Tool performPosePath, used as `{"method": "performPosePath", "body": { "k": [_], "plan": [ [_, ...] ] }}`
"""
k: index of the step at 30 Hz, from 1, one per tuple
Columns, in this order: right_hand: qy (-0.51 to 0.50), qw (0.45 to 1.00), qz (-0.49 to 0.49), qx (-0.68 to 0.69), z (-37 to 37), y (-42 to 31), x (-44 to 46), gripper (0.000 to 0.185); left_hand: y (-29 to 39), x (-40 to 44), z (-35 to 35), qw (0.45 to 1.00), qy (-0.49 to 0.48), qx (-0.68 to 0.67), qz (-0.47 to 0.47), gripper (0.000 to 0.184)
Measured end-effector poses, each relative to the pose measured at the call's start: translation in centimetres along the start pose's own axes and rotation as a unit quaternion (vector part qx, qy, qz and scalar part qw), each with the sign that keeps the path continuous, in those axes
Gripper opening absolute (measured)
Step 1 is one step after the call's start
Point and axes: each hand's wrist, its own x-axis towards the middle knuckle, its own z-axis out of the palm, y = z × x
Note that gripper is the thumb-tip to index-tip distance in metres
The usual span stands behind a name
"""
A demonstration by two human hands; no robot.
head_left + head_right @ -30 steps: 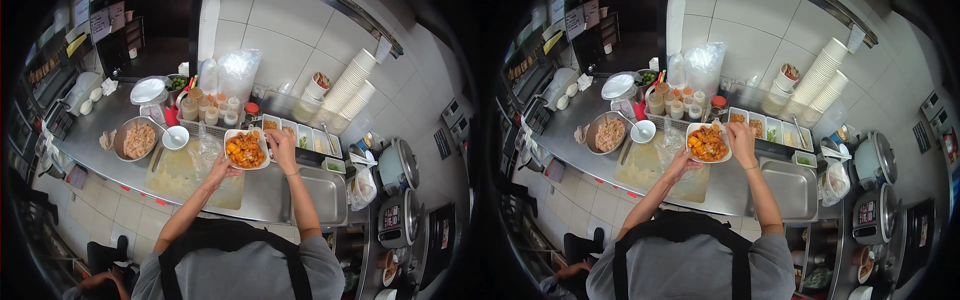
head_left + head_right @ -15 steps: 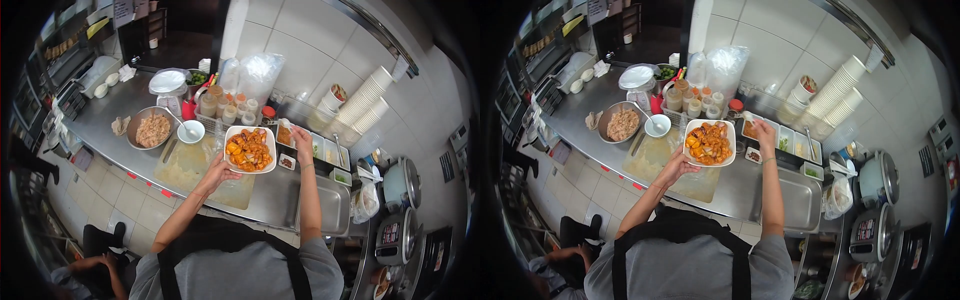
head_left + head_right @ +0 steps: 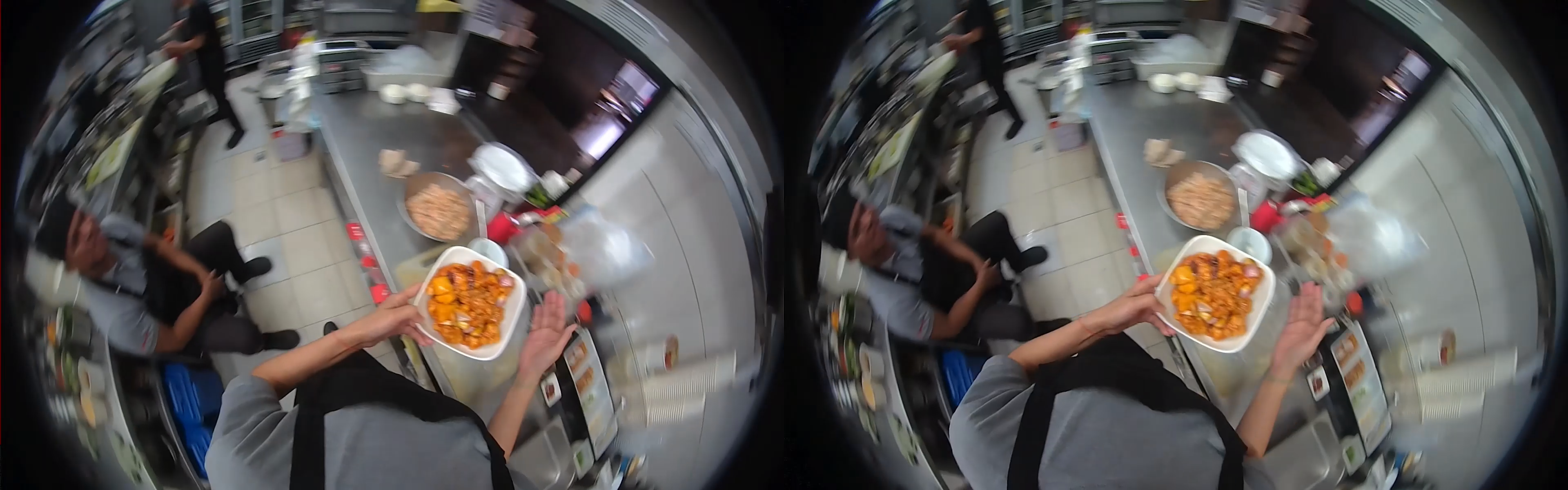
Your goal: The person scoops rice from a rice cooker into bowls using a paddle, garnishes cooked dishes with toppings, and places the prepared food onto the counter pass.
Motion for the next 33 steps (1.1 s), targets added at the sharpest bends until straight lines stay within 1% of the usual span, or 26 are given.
{"method": "performPosePath", "body": {
  "k": [2,3,4,5,6,7,8,9,12,13,14,16,17,18,19,20,21,22,23,25,26,27,29,32,33],
  "plan": [
    [-0.067,0.980,0.111,0.148,6.2,4.6,-0.9,0.061,0.8,-0.6,-0.9,0.999,0.022,-0.019,0.032,0.063],
    [-0.125,0.957,0.168,0.199,8.3,6.8,-0.9,0.061,1.1,-1.2,-1.6,0.998,0.029,-0.028,0.047,0.063],
    [-0.178,0.927,0.218,0.246,10.2,8.7,-0.9,0.061,1.6,-2.2,-2.3,0.996,0.057,-0.024,0.067,0.064],
    [-0.129,0.982,0.137,0.014,8.4,13.3,-1.9,0.061,2.3,-2.8,-2.8,0.993,0.079,-0.019,0.086,0.064],
    [-0.152,0.965,0.199,0.078,10.2,14.5,-1.9,0.061,2.9,-3.1,-3.4,0.990,0.095,-0.011,0.105,0.064],
    [-0.173,0.941,0.256,0.140,12.6,15.3,-1.5,0.061,3.0,-3.7,-4.5,0.982,0.133,0.003,0.138,0.065],
    [-0.181,0.912,0.313,0.195,16.5,15.5,-1.2,0.060,4.6,-4.5,-5.9,0.975,0.159,0.002,0.154,0.065],
    [-0.191,0.875,0.366,0.253,19.5,16.1,-1.0,0.060,5.3,-5.2,-7.5,0.967,0.184,0.007,0.173,0.065],
    [-0.187,0.811,0.461,0.307,25.1,19.3,-1.8,0.054,7.5,-7.5,-11.1,0.938,0.275,0.007,0.213,0.064],
    [-0.177,0.796,0.500,0.290,26.3,21.5,-1.8,0.054,8.0,-8.2,-12.9,0.928,0.300,0.018,0.220,0.064],
    [-0.221,0.742,0.530,0.346,27.3,23.0,-1.3,0.054,8.7,-8.7,-14.5,0.920,0.320,0.031,0.225,0.064],
    [-0.239,0.714,0.571,0.327,26.8,28.6,1.1,0.047,10.3,-9.7,-17.0,0.889,0.376,0.071,0.251,0.061],
    [-0.234,0.800,0.532,0.149,27.0,31.3,2.9,0.044,11.5,-9.9,-17.4,0.876,0.402,0.070,0.257,0.059],
    [-0.228,0.827,0.505,0.097,27.2,34.2,5.6,0.044,12.1,-10.6,-18.9,0.891,0.380,0.067,0.238,0.059],
    [-0.159,0.884,0.437,-0.046,28.3,34.7,8.4,0.040,12.8,-10.8,-19.9,0.894,0.378,0.054,0.236,0.058],
    [-0.157,0.920,0.337,-0.121,28.9,35.7,11.4,0.037,13.5,-10.7,-21.0,0.894,0.378,0.041,0.236,0.056],
    [-0.158,0.925,0.249,-0.240,28.6,37.6,15.5,0.031,14.0,-10.5,-22.2,0.900,0.371,0.034,0.229,0.055],
    [-0.136,0.925,0.083,-0.345,27.2,40.8,19.9,0.025,14.2,-10.1,-23.5,0.903,0.364,0.028,0.225,0.054],
    [-0.110,0.887,-0.082,-0.441,25.9,42.9,23.2,0.022,14.4,-9.7,-24.9,0.906,0.359,0.020,0.222,0.054],
    [-0.083,0.802,-0.004,-0.591,26.2,42.4,26.2,0.020,14.2,-8.0,-28.0,0.918,0.339,-0.001,0.205,0.053],
    [-0.067,0.751,0.036,-0.656,26.7,42.3,27.4,0.019,14.4,-6.8,-29.5,0.924,0.327,-0.009,0.199,0.053],
    [-0.107,0.693,0.052,-0.712,26.8,42.7,28.4,0.019,14.7,-5.4,-30.5,0.927,0.320,-0.012,0.194,0.054],
    [-0.180,0.556,0.090,-0.806,25.6,44.2,30.0,0.020,15.2,-2.6,-33.1,0.938,0.302,0.021,0.171,0.055],
    [-0.133,0.568,0.112,-0.805,24.5,45.7,33.6,0.023,15.3,2.0,-37.6,0.950,0.279,0.038,0.136,0.057],
    [-0.142,0.578,0.137,-0.792,24.4,45.4,34.9,0.024,15.6,3.7,-38.4,0.952,0.275,0.038,0.129,0.057]
  ]
}}
